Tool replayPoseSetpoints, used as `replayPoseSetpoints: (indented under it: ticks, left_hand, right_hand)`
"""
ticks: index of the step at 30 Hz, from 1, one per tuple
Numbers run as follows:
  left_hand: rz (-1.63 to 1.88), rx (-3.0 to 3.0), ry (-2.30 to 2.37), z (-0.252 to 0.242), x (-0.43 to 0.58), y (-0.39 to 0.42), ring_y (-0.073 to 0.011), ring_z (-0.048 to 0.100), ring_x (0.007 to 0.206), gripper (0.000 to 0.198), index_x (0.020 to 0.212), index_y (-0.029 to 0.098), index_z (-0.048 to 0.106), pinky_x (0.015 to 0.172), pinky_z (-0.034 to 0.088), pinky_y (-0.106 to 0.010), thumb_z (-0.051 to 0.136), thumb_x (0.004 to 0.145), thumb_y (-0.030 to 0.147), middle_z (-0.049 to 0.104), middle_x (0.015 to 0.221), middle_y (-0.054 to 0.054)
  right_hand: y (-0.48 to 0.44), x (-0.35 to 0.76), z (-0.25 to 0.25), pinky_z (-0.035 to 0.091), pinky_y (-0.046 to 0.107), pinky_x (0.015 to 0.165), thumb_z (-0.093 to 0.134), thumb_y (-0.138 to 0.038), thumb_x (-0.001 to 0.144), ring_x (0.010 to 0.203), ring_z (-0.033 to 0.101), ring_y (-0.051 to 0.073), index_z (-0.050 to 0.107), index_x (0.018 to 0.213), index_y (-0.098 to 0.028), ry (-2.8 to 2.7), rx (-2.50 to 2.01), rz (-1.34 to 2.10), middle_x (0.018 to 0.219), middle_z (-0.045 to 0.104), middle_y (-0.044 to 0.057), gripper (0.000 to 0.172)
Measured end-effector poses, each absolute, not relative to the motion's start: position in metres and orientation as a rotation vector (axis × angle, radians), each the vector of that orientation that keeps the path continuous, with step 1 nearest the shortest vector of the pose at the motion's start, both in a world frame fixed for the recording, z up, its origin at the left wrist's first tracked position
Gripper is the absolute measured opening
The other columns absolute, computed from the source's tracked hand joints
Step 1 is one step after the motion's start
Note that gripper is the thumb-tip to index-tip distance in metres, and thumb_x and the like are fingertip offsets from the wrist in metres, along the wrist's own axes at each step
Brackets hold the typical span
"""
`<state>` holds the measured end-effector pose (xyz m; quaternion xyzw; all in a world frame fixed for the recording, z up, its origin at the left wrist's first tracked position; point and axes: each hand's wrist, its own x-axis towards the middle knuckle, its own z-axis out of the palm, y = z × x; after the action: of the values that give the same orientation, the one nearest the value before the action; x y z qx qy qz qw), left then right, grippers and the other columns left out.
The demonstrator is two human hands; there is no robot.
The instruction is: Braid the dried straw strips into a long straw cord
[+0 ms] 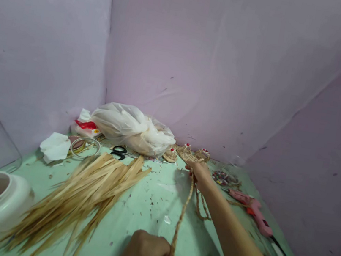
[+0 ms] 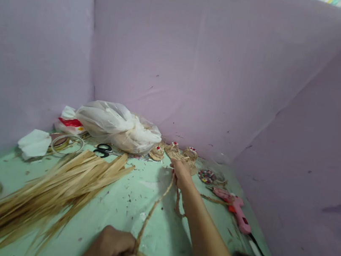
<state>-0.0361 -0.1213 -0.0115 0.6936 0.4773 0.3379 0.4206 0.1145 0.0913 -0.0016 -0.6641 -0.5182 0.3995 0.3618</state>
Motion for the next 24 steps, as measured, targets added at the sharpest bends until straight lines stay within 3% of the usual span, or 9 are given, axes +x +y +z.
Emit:
replayPoseSetpoints:
  ticks: [5,10,13,17,24]
  left_hand:
    - [1.185,1.251,1.144,-0.006,-0.043,-0.116,-0.0076,0.028,0.048,0.025,0.054,0.018,0.035,0.045,0.023,-0.021,0.044,0.071,0.033,0.028,0.050,0.004]
    - [1.231,0.999,1.198,-0.009,-0.045,-0.104,-0.0066,0.022,0.044,0.026,0.052,0.018,0.035,0.043,0.017,-0.021,0.046,0.068,0.035,0.025,0.045,0.006]
    - [1.163,1.120,1.207,-0.009,-0.043,-0.105,-0.0070,0.023,0.046,0.025,0.052,0.018,0.036,0.044,0.018,-0.021,0.047,0.067,0.034,0.026,0.046,0.006]
    - [1.102,1.297,1.213,-0.003,-0.040,-0.110,-0.0084,0.026,0.051,0.026,0.050,0.017,0.036,0.048,0.021,-0.022,0.048,0.066,0.034,0.026,0.049,0.004]
    - [1.289,1.077,1.299,-0.004,-0.057,-0.107,-0.0076,0.025,0.045,0.025,0.045,0.018,0.036,0.043,0.022,-0.021,0.049,0.059,0.033,0.025,0.045,0.004]
  right_hand:
    - [0.076,0.142,0.023,0.032,0.016,0.036,0.052,-0.017,0.066,0.039,0.037,0.005,0.047,0.070,-0.017,-1.199,-1.457,1.216,0.055,0.050,-0.002,0.006]
    - [0.072,0.171,0.035,0.017,0.013,0.029,0.056,-0.006,0.059,0.033,0.029,0.003,0.045,0.081,-0.019,-0.885,-1.299,1.245,0.048,0.044,-0.008,0.028]
    - [0.074,0.182,0.041,0.016,0.012,0.028,0.058,-0.008,0.061,0.031,0.025,0.002,0.046,0.071,-0.018,-0.816,-1.189,1.364,0.043,0.036,-0.009,0.020]
    - [0.076,0.195,0.052,0.016,0.013,0.026,0.058,-0.012,0.065,0.031,0.026,0.002,0.041,0.061,-0.017,-0.764,-1.146,1.396,0.045,0.042,-0.006,0.018]
    - [0.051,0.211,0.066,0.014,0.009,0.025,0.061,-0.007,0.061,0.032,0.025,0.000,0.046,0.061,-0.015,-0.791,-1.045,1.444,0.049,0.044,-0.006,0.017]
